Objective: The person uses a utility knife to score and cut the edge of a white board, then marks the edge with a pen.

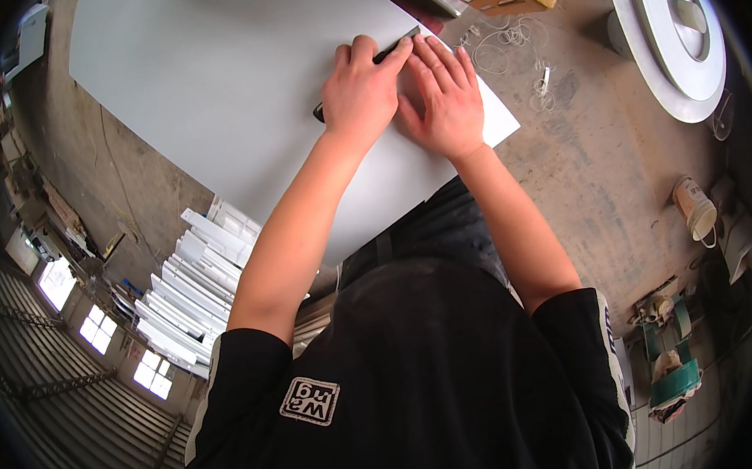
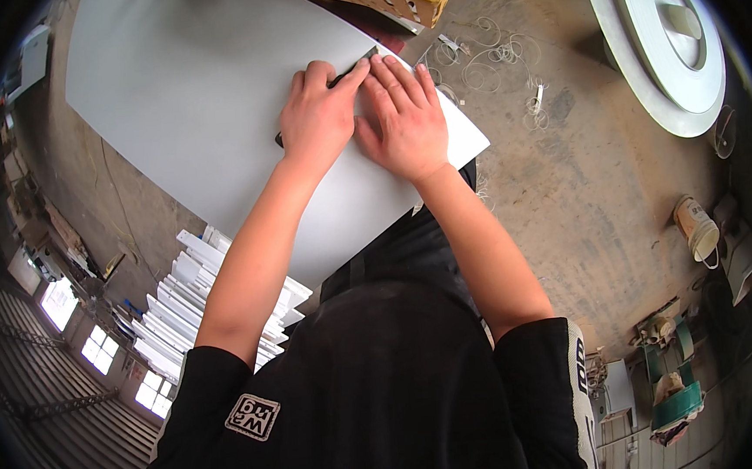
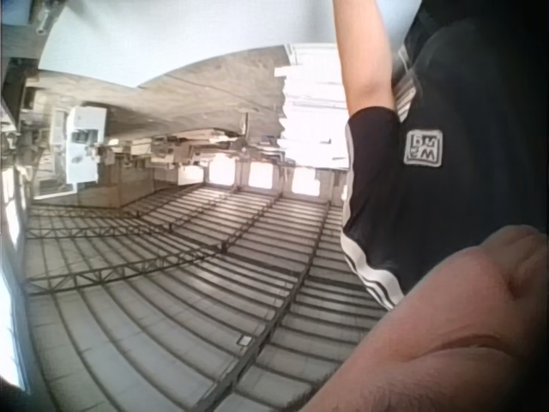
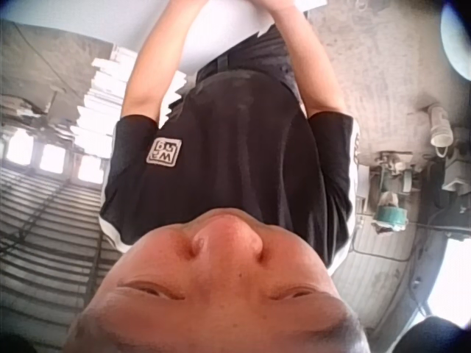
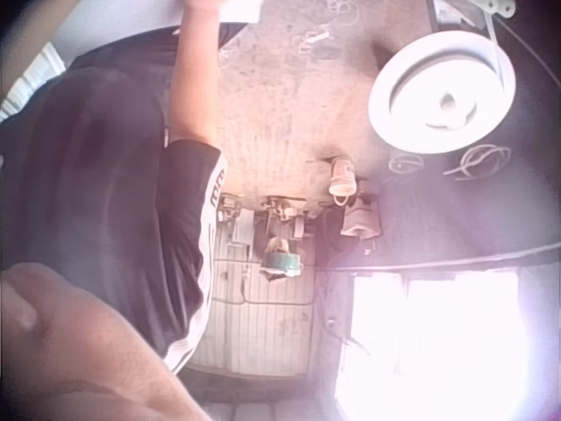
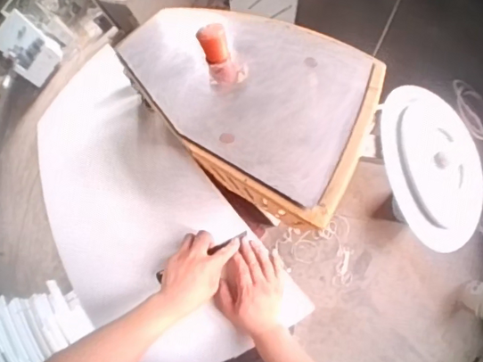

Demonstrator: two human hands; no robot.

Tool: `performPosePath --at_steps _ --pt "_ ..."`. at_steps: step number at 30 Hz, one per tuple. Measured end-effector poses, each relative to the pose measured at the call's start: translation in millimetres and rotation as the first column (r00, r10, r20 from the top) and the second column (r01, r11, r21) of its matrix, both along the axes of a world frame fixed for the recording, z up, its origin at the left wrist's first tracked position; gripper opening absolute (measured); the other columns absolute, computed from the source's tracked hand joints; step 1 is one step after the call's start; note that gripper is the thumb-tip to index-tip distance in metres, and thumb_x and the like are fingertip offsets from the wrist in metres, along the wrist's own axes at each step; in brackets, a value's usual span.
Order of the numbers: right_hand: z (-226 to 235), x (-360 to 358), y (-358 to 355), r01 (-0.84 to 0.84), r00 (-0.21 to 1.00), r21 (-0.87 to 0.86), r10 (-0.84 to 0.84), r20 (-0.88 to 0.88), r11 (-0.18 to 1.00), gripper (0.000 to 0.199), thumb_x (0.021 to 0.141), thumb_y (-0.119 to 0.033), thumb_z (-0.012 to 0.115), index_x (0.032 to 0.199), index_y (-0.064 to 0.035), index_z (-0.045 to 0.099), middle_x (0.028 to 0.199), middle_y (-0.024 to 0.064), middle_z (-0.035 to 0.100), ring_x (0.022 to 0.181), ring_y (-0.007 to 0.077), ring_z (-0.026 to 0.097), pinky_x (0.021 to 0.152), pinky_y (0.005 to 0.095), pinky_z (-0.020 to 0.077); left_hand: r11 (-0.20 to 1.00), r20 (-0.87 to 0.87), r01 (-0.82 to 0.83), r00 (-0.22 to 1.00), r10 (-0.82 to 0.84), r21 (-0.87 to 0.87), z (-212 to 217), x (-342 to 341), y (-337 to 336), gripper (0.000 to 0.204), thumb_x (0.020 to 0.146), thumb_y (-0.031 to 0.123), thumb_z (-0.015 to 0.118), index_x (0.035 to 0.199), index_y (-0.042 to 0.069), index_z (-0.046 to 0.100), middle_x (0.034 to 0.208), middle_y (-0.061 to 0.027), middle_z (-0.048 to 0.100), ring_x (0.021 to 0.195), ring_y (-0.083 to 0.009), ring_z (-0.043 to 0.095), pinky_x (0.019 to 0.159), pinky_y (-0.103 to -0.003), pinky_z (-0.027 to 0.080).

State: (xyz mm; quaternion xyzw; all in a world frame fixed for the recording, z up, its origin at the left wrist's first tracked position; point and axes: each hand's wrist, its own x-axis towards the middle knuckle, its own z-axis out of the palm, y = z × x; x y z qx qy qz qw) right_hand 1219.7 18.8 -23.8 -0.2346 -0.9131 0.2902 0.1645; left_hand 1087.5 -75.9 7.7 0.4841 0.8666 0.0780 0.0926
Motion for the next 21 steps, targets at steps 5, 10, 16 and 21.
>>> performPosePath --at_steps 5,10,16,21 --pt "-3 3 -2 -0.043 0.999 0.025 0.042 0.015 0.999 0.066 0.083 -0.033 0.079 0.142 -0.0079 0.063 0.156 0.0093 0.059 0.147 0.0269 0.052 0.127 0.0544 0.0325 1.0 0.01 0.003 1.0 -0.003 -0.02 1 -1 -8 0.052 0.087 0.008 0.071 0.134 0.03 0.075 0.104 -0.0036 0.056 0.095 -0.0301 0.06 0.068 -0.042 0.059" --pt "-1 1 0 0.001 1.0 0.005 -0.001 0.003 1.0 0.065 0.082 -0.032 0.079 0.141 -0.0076 0.064 0.155 0.0088 0.06 0.147 0.0266 0.052 0.127 0.0544 0.0324 1.0 -0.019 0.017 1.0 -0.017 -0.003 3 0 0 0.057 0.082 0.008 0.074 0.134 0.031 0.074 0.106 -0.0051 0.057 0.096 -0.03 0.061 0.066 -0.039 0.061" --pt "-1 2 -1 -0.059 0.998 0.027 0.058 0.008 0.998 0.063 0.083 -0.033 0.079 0.139 -0.0097 0.066 0.153 0.0072 0.062 0.146 0.0258 0.053 0.127 0.0545 0.032 0.999 0.016 0.003 1.0 -0.002 -0.041 3 -2 -14 0.055 0.085 0.008 0.072 0.135 0.031 0.074 0.108 -0.0046 0.057 0.099 -0.0306 0.061 0.069 -0.043 0.06" --pt "-3 0 -1 0.021 1.0 0.002 -0.021 -0.012 1.0 0.063 0.083 -0.031 0.078 0.14 -0.0089 0.065 0.154 0.0076 0.061 0.146 0.026 0.053 0.126 0.0543 0.0336 0.999 -0.013 0.03 0.999 -0.03 -0.016 6 0 2 0.057 0.081 0.01 0.075 0.135 0.031 0.073 0.107 -0.005 0.058 0.098 -0.0306 0.061 0.067 -0.04 0.061"
